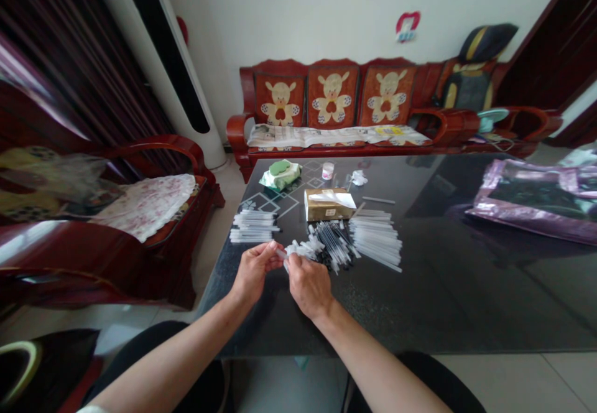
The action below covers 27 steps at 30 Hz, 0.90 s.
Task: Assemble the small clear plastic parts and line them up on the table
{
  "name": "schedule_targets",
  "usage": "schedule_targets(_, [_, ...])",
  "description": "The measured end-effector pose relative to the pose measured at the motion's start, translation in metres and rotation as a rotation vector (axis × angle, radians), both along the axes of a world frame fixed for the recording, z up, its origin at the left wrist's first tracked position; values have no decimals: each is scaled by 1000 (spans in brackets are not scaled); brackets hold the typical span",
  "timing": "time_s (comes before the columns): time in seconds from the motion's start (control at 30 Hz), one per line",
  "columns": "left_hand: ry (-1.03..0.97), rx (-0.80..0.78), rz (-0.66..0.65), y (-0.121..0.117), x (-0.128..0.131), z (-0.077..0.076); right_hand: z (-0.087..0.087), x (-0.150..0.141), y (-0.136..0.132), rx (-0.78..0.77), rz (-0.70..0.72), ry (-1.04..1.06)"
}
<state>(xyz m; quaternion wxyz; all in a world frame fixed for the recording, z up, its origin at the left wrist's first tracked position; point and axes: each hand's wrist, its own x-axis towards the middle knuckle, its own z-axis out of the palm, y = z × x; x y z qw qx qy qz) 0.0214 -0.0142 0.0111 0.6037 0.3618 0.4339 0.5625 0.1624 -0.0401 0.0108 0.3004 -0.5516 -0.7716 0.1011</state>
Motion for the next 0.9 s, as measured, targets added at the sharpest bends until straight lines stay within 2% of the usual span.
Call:
schedule_targets(0.07, [1,7,2,1,-1,0,1,-1,0,-13,-19,58])
schedule_targets(0.13, [36,35,-40,3,-5,1,2,-1,2,-113,3,218])
schedule_targets(0.2, [77,76,-135,6,-11,3,2,1,3,-353,84,465])
schedule_targets(0.33, [80,119,-288,9,-17,7,2,10,2,-959,293,930])
schedule_targets(0.4, [61,120,-320,10,-17,8,2,16,1,-1107,399,1066])
schedule_targets(0.5, [56,124,-336,8,-15,10,3,20,-1,-1169,493,1166])
schedule_targets(0.6, [77,124,-268,5,-11,9,2,18,1,-1085,423,1122])
schedule_targets(0.67, [67,98,-201,3,-8,6,1,14,3,-871,331,980])
schedule_targets(0.8, [9,-2,-82,7,-9,0,-1,7,2,-285,163,434])
schedule_targets(0.9, [-62,-45,65,19,-20,1,-4,7,-3,-64,73,81])
